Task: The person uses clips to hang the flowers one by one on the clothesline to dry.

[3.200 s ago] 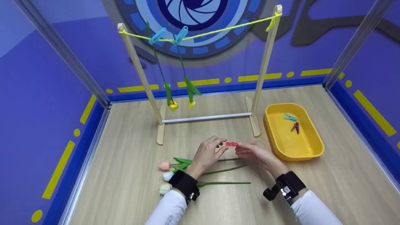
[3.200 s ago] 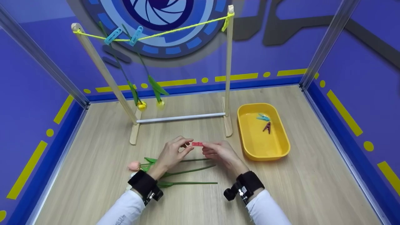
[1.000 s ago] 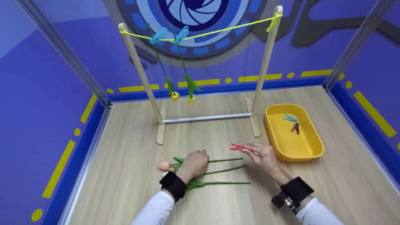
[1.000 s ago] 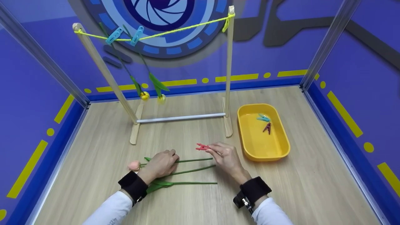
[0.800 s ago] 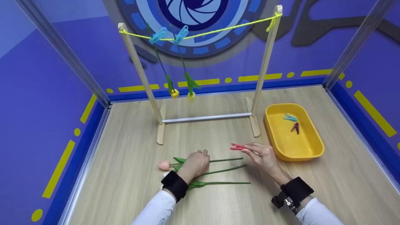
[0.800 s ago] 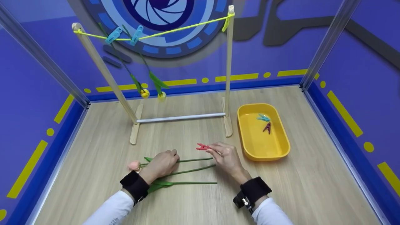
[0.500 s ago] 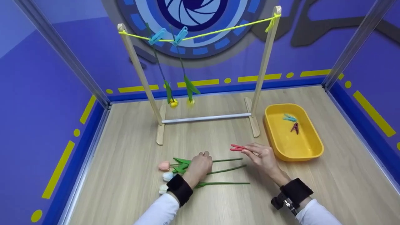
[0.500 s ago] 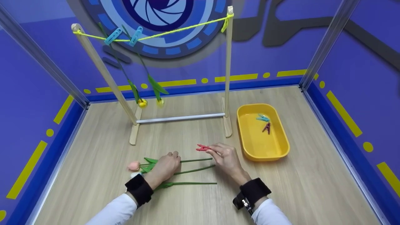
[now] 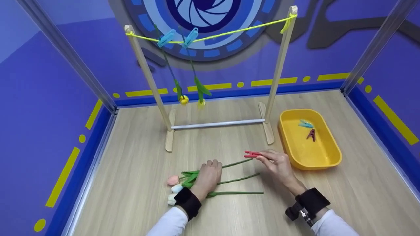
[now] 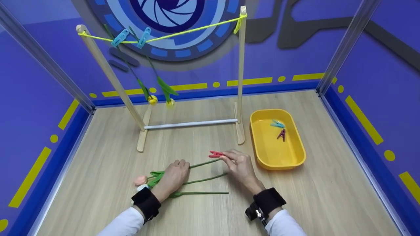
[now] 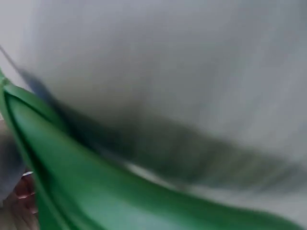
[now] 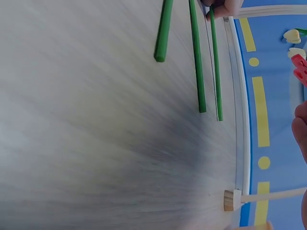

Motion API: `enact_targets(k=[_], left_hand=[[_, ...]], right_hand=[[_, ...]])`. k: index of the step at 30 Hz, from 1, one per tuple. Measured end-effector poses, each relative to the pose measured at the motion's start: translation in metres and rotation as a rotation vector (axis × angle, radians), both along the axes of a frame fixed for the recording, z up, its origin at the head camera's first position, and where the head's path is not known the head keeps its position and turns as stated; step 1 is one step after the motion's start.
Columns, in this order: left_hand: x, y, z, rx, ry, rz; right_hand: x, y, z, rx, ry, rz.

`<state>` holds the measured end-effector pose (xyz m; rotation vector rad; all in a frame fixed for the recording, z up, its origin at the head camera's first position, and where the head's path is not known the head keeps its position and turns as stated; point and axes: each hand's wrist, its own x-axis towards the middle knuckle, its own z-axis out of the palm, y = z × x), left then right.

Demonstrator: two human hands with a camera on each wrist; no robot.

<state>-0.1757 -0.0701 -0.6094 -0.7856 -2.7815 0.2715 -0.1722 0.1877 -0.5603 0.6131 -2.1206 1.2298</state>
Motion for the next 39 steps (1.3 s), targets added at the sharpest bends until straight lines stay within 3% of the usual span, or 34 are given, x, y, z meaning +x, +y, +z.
enact_targets(k=[5, 14, 20, 24, 28, 34, 39], left_hand=[[-0.008, -0.011, 0.003, 0.041, -0.042, -0.011], [-0.018, -0.026, 0.014, 0.239, -0.138, -0.025], [-0.023, -0.031, 0.02, 0.391, -0.091, -0.014], [-0.028, -0.034, 0.027, 0.54, -0.07, 0.031], [-0.031, -0.036, 0.035, 0.688, -0.096, 0.058], [-0.035, -0.034, 0.043, 0.808, -0.075, 0.027], [-0.037, -0.025, 0.057, 0.897, -0.055, 0.027]], right_hand=[[0.004, -0.005, 0.013, -0.005, -0.014, -0.012], [0.004, -0.008, 0.019, -0.013, -0.029, -0.02], [0.006, -0.006, 0.021, -0.03, -0.027, -0.016], [0.003, -0.004, 0.015, -0.031, -0.007, -0.019], [-0.003, 0.003, -0.001, -0.033, -0.009, -0.022], [-0.008, 0.012, -0.012, -0.03, -0.015, 0.027], [-0.006, 0.011, -0.011, -0.015, -0.005, 0.002]])
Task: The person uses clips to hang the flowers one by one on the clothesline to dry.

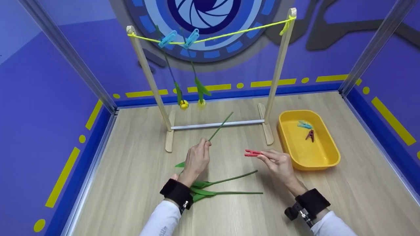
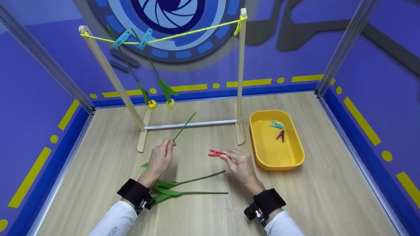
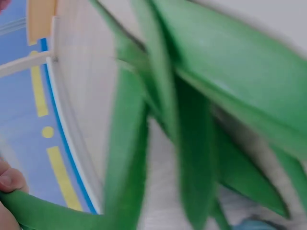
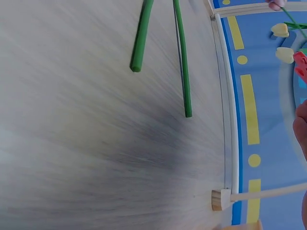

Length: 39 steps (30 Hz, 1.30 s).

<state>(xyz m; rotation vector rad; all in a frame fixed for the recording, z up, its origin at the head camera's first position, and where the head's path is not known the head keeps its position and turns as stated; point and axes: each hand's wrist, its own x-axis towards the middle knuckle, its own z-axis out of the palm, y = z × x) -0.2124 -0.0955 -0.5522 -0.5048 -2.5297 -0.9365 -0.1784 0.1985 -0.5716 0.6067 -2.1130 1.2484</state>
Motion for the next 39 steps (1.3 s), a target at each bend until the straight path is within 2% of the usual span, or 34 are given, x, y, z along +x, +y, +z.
enact_targets(k=[6, 11, 15, 21, 24, 29, 35, 39], left_hand=[[-0.001, 0.008, 0.022, 0.12, -0.03, 0.003], [-0.001, 0.014, 0.038, 0.169, -0.05, -0.015], [-0.003, 0.016, 0.05, 0.196, -0.03, -0.022], [-0.009, 0.013, 0.067, 0.256, 0.019, 0.025], [-0.012, 0.012, 0.077, 0.266, 0.038, 0.024], [-0.019, 0.014, 0.094, 0.28, 0.013, -0.004], [-0.028, 0.02, 0.116, 0.323, 0.003, -0.035], [-0.035, 0.026, 0.127, 0.375, -0.019, -0.045]], right_hand=[[-0.002, -0.003, -0.001, -0.008, 0.034, -0.008], [-0.002, -0.003, 0.0, -0.015, 0.005, 0.026], [-0.002, -0.002, 0.0, -0.026, -0.017, 0.047], [-0.003, -0.002, 0.002, -0.017, 0.012, 0.01], [-0.001, -0.005, 0.007, -0.015, 0.041, -0.021], [0.007, -0.013, 0.026, -0.028, 0.043, -0.013], [0.008, -0.015, 0.032, -0.039, 0.037, -0.016], [0.008, -0.019, 0.036, -0.044, 0.042, -0.027]])
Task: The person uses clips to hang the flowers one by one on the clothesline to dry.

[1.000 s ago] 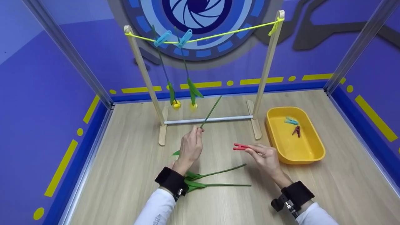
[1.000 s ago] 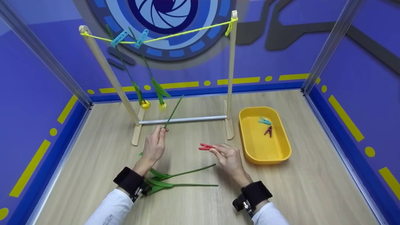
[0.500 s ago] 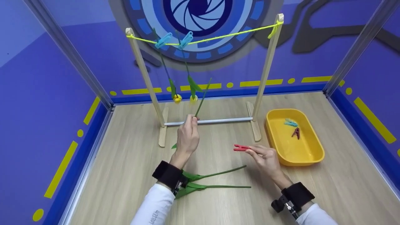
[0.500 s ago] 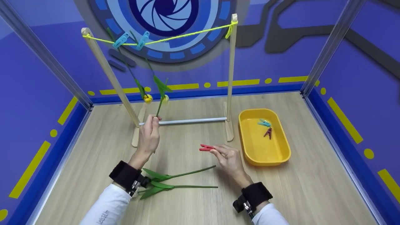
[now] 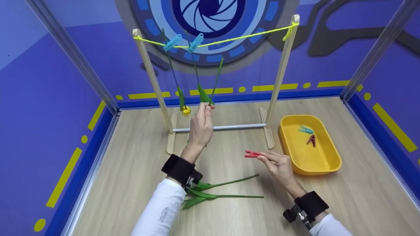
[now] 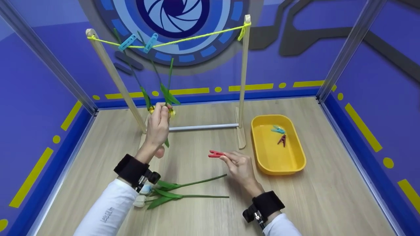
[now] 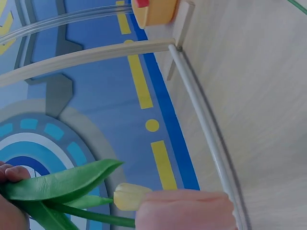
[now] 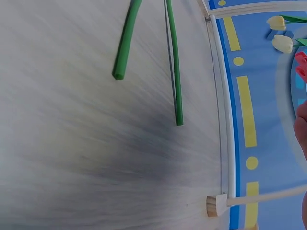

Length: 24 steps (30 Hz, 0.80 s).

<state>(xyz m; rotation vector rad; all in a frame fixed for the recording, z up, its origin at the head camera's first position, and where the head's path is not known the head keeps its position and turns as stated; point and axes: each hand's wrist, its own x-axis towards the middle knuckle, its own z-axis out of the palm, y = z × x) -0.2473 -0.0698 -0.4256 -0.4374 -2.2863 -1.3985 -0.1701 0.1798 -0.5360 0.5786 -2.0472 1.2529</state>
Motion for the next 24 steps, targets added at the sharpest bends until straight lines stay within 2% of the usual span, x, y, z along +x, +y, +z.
enact_targets(k=[6, 10, 14, 17, 24], left_hand=[[-0.014, 0.009, 0.011, 0.089, -0.035, 0.034], [-0.017, 0.01, 0.021, 0.118, -0.036, 0.05], [-0.018, 0.012, 0.03, 0.139, -0.059, 0.034], [-0.022, 0.016, 0.034, 0.144, -0.074, 0.02], [-0.036, 0.018, 0.037, 0.194, -0.146, 0.008]], right_hand=[[-0.002, -0.001, 0.0, 0.009, 0.006, -0.006], [-0.008, 0.003, -0.012, 0.013, 0.001, -0.013], [-0.014, 0.01, -0.026, 0.04, -0.019, -0.006], [-0.016, 0.014, -0.029, 0.05, -0.029, 0.003], [-0.003, -0.002, 0.006, 0.015, -0.003, -0.009]])
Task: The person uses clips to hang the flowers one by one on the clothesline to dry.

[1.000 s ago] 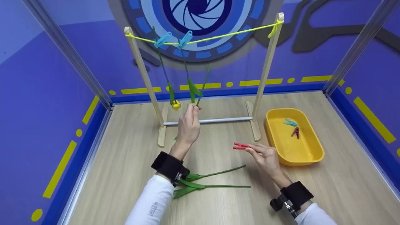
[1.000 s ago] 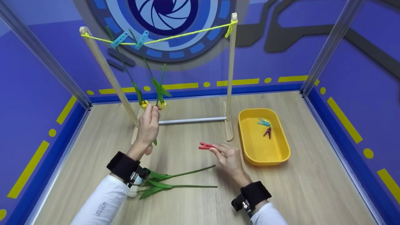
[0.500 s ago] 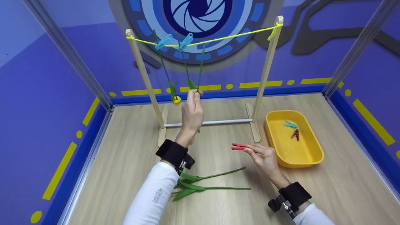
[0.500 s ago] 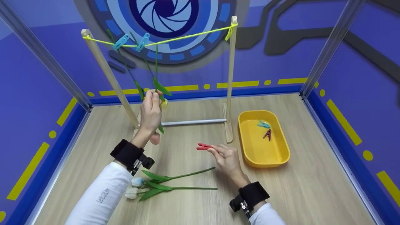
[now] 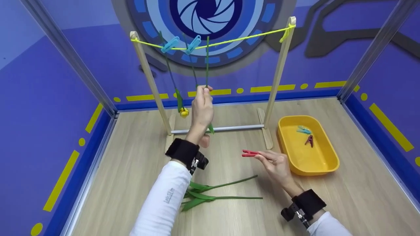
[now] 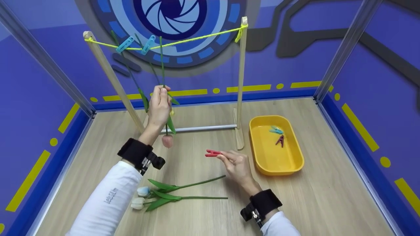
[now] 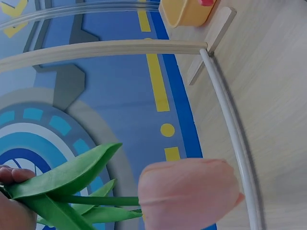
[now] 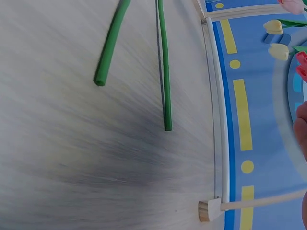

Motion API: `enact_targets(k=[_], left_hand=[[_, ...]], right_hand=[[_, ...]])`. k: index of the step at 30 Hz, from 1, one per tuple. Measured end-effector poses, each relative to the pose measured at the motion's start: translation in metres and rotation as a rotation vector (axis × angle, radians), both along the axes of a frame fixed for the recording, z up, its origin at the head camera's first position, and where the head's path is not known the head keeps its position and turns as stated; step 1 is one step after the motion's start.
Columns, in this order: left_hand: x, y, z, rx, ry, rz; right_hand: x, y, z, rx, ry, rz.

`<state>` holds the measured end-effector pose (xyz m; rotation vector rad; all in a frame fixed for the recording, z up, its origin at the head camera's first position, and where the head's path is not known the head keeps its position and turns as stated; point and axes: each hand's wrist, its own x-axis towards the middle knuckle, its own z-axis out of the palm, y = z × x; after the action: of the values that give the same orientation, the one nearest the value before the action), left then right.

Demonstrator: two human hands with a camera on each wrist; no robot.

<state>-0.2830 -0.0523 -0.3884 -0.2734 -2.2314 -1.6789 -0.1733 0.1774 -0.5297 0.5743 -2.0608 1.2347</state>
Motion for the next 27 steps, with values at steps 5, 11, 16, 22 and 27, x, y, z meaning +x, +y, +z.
enact_targets(k=[5, 11, 16, 22, 27], left_hand=[[-0.007, 0.002, 0.0, 0.033, -0.04, 0.004], [-0.011, 0.006, -0.002, 0.047, -0.076, 0.01], [-0.013, 0.007, 0.0, 0.052, -0.076, 0.025], [-0.017, 0.007, -0.001, 0.047, -0.1, 0.02], [-0.019, 0.01, -0.001, 0.09, -0.109, -0.018]], right_hand=[[-0.003, 0.0, -0.007, -0.006, -0.007, -0.016], [-0.015, 0.007, -0.025, 0.007, -0.042, -0.026], [-0.024, 0.012, -0.022, -0.032, -0.079, 0.009], [-0.038, 0.012, -0.001, -0.063, 0.013, 0.01], [-0.056, 0.009, 0.035, -0.063, 0.086, -0.016]])
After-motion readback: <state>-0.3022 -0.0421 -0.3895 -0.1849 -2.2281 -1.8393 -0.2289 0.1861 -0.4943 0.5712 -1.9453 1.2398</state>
